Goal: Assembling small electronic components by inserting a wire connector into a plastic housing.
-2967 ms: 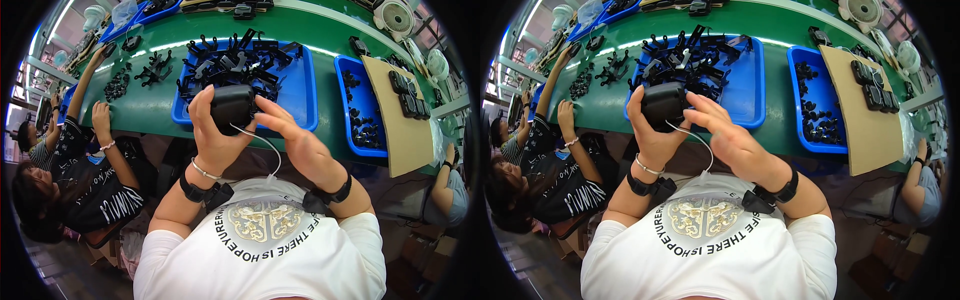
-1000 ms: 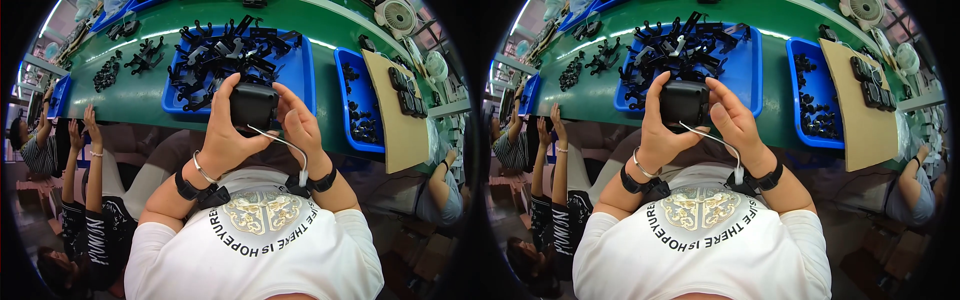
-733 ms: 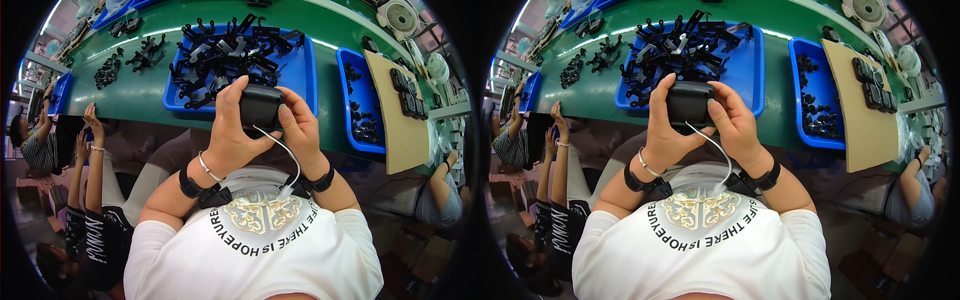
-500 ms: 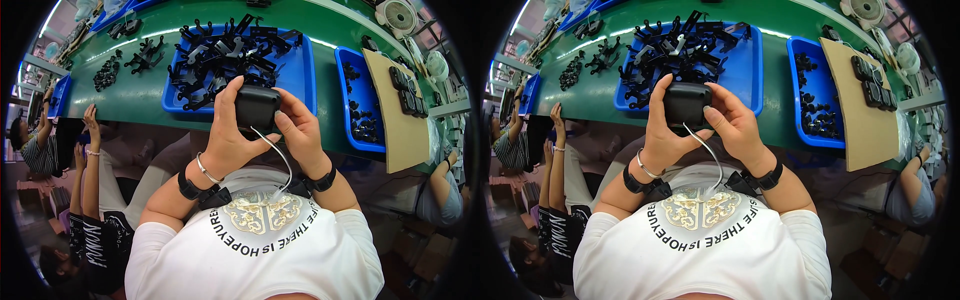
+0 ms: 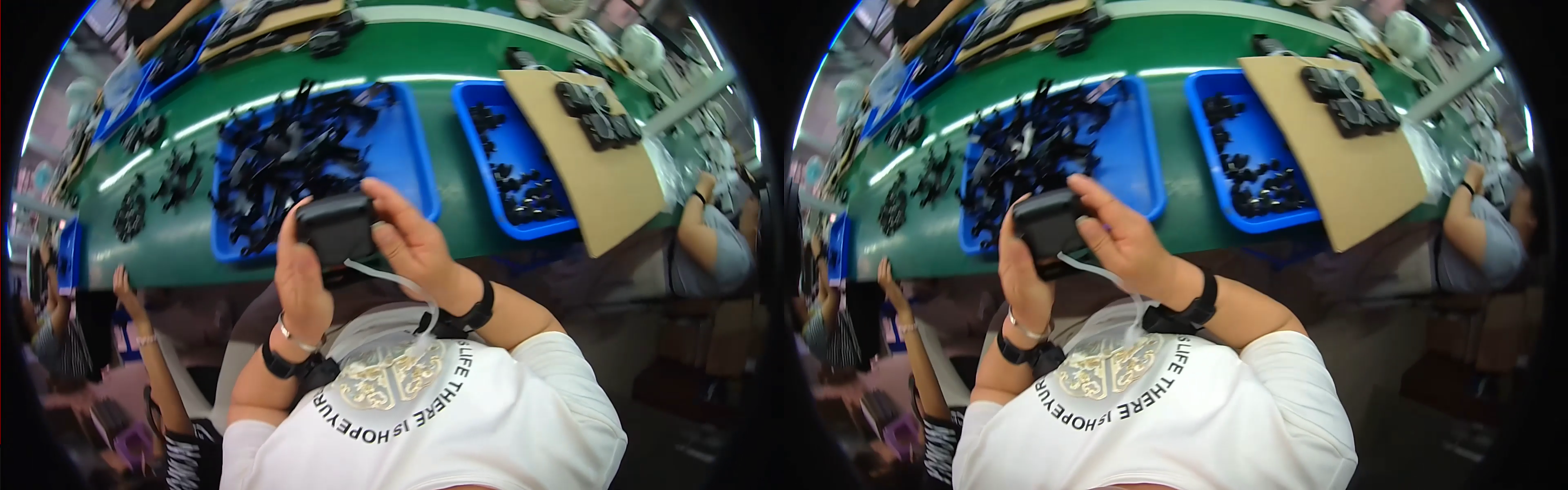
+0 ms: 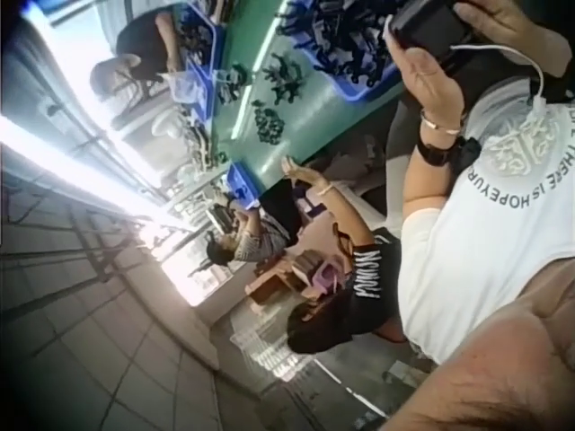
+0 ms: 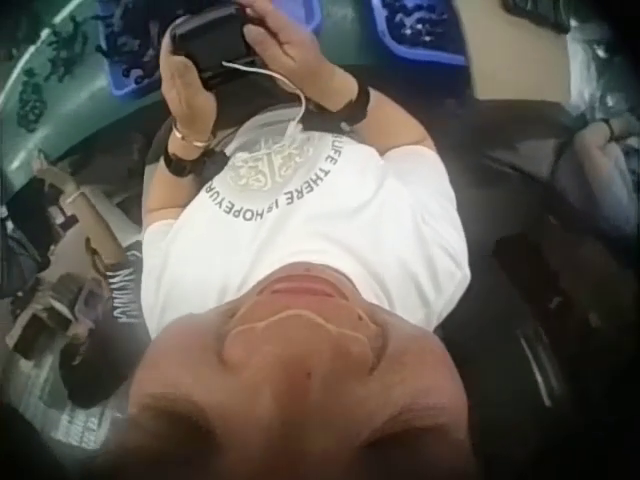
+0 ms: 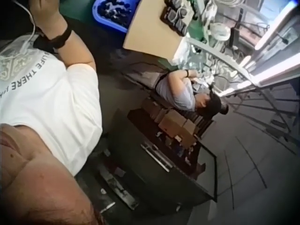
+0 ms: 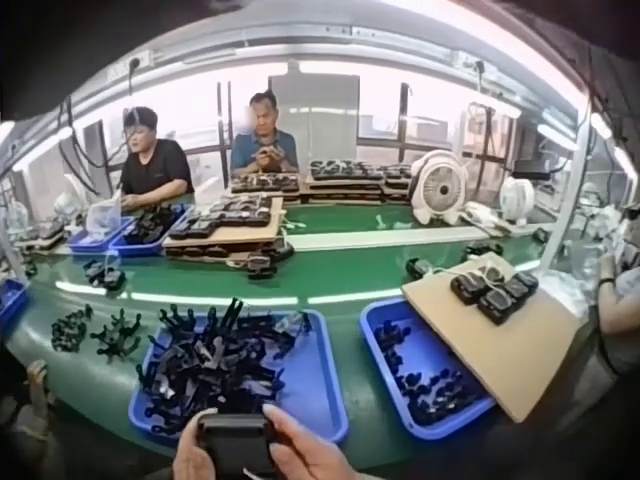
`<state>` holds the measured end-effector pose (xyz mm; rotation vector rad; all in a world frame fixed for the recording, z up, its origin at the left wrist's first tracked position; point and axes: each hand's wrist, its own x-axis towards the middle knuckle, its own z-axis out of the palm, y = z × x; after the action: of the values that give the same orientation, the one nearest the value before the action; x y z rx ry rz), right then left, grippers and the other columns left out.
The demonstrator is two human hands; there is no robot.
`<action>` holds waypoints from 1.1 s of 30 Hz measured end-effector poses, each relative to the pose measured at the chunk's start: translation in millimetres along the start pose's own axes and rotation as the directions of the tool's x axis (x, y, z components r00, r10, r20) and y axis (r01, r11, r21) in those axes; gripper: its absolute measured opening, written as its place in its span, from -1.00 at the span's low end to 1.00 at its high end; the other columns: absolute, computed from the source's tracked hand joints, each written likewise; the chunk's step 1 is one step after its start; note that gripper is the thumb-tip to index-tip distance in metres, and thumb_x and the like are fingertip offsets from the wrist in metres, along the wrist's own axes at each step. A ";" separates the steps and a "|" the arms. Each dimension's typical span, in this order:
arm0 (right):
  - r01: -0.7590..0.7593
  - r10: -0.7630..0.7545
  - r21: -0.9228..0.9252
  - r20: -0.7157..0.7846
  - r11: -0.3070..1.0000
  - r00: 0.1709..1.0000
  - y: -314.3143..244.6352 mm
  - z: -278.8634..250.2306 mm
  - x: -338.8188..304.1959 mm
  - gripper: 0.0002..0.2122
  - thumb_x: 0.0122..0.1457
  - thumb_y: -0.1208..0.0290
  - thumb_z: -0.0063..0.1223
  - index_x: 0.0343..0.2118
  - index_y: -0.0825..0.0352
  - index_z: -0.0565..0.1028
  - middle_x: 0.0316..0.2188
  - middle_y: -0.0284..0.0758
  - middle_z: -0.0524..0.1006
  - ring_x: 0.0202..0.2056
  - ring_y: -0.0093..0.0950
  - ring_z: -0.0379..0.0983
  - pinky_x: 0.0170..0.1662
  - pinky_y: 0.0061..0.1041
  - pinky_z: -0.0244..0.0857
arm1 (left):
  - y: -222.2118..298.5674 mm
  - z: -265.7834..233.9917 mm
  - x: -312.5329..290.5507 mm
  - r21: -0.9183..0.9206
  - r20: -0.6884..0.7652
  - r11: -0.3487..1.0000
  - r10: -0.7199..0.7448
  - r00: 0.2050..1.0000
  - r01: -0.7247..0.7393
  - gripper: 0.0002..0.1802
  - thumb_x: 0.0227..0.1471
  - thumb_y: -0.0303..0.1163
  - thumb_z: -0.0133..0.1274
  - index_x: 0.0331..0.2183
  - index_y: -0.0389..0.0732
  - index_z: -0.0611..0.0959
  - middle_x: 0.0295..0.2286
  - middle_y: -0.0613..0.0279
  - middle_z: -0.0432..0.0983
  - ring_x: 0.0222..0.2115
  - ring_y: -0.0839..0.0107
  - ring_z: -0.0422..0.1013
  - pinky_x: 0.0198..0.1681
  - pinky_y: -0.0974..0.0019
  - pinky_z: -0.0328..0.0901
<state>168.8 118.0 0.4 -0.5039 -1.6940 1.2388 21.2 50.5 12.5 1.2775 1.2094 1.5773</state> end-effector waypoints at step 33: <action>-0.186 0.210 0.286 -0.057 0.940 0.976 0.3 -29.3 16.1 -0.58 0.27 0.39 -0.22 0.15 0.38 0.10 -0.09 -0.32 0.37 -0.08 -0.60 0.28 0.01 -0.62 0.13 | -10.2 4.8 45.6 -0.040 0.202 0.998 -0.043 0.978 0.052 -0.43 0.20 -0.15 -0.27 0.11 -0.33 0.17 -0.10 0.16 0.36 -0.20 0.50 0.39 -0.30 0.49 0.38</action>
<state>186.5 145.2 8.6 -0.5573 -1.3911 1.5512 16.2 97.2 14.7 1.3343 1.0637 1.3966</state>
